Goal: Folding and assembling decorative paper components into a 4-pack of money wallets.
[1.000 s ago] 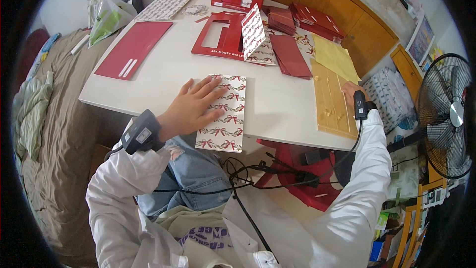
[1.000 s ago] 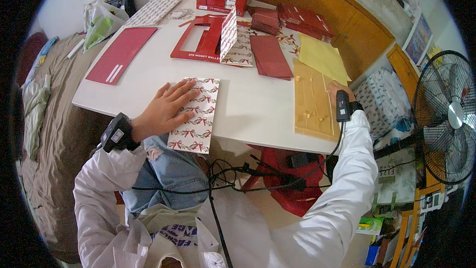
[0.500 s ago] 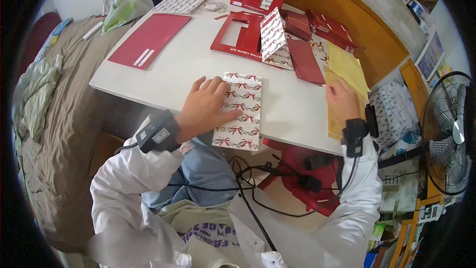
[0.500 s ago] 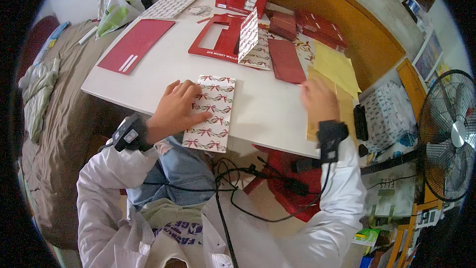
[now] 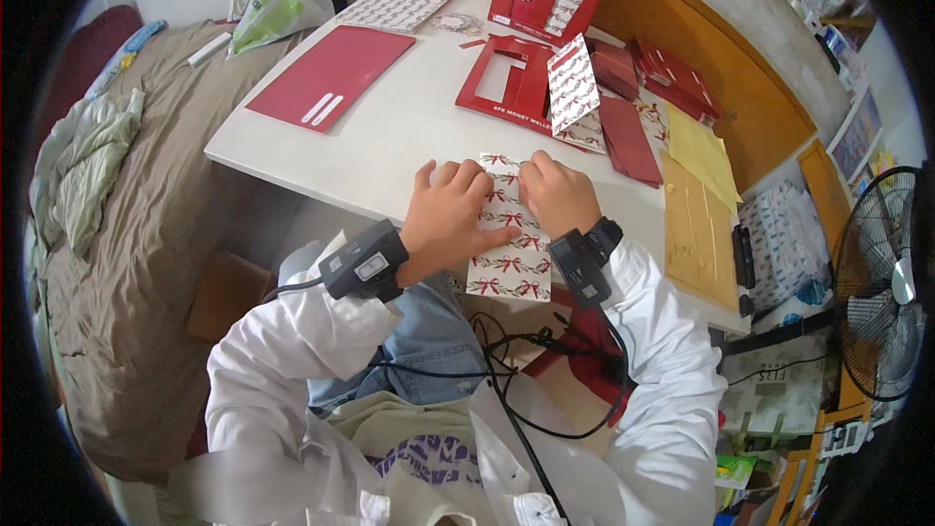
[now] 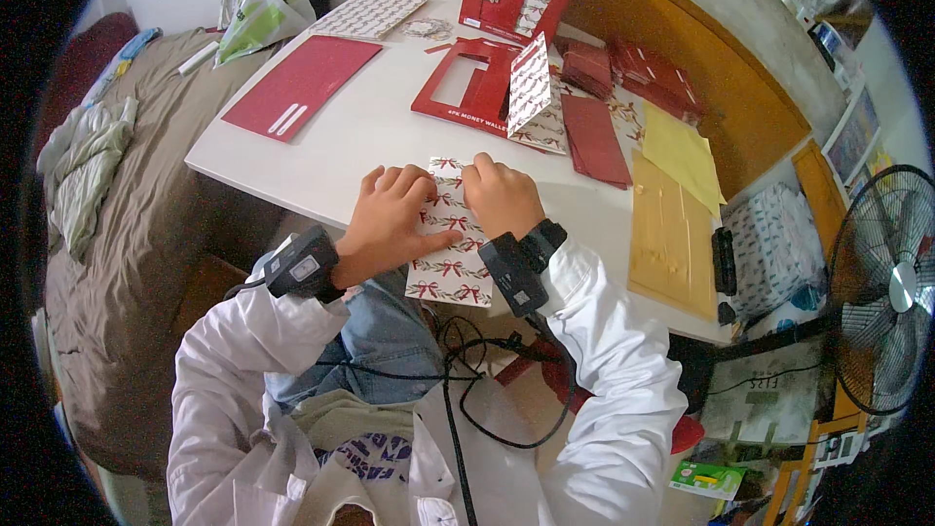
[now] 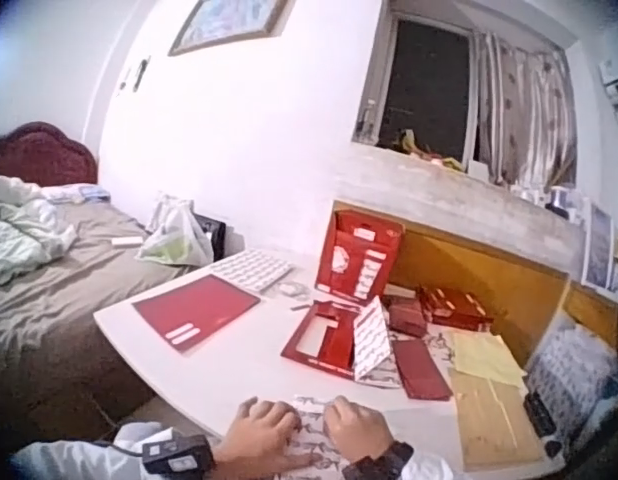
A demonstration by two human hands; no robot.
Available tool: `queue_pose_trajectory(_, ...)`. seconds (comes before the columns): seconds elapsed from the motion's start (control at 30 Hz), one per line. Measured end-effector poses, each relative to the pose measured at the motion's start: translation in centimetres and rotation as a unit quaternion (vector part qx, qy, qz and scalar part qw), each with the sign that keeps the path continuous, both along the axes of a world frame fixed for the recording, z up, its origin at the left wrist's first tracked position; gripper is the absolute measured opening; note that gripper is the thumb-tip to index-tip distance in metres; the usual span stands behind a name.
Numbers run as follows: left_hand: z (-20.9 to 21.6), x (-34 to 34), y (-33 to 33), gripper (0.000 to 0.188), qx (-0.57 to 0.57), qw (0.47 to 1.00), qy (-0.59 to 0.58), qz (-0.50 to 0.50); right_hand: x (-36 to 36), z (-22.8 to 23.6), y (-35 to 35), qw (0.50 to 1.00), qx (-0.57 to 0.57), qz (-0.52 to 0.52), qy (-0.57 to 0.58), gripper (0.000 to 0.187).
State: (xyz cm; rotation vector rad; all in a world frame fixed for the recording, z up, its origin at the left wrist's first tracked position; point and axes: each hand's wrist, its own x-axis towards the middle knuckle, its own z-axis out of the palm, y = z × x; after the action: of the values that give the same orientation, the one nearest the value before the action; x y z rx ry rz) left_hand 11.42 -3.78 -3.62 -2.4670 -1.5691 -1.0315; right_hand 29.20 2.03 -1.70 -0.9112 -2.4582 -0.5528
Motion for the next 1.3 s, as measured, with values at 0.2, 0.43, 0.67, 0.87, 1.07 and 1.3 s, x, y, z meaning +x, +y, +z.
queue_pose_trajectory(0.2,-0.3,-0.1,0.2,0.056,0.013,1.0,-0.004,-0.001,-0.5,0.2,-0.1,0.999,0.017,-0.002,-0.035,0.006)
queue_pose_trajectory(0.43,0.0,-0.2,0.1,0.057,-0.003,1.0,0.009,-0.003,-1.0,0.3,-0.1,0.996,0.02,-0.017,-0.081,0.007)
queue_pose_trajectory(0.67,-0.4,-0.1,0.2,0.061,0.01,1.0,0.013,-0.002,-1.3,0.7,-0.2,0.991,0.011,-0.04,-0.127,0.006)
queue_pose_trajectory(0.87,-0.6,-0.1,0.5,0.062,0.023,1.0,0.01,-0.006,-1.0,1.2,-0.2,0.988,-0.023,-0.021,-0.148,0.006)
queue_pose_trajectory(1.07,-0.6,-0.4,0.4,0.06,0.017,1.0,0.007,-0.004,0.4,1.7,-0.7,0.987,-0.164,-0.001,-0.007,0.012)
queue_pose_trajectory(1.3,-0.4,0.0,0.3,0.058,0.015,1.0,0.002,-0.012,0.3,1.5,2.5,0.945,-0.322,0.013,0.052,0.01)
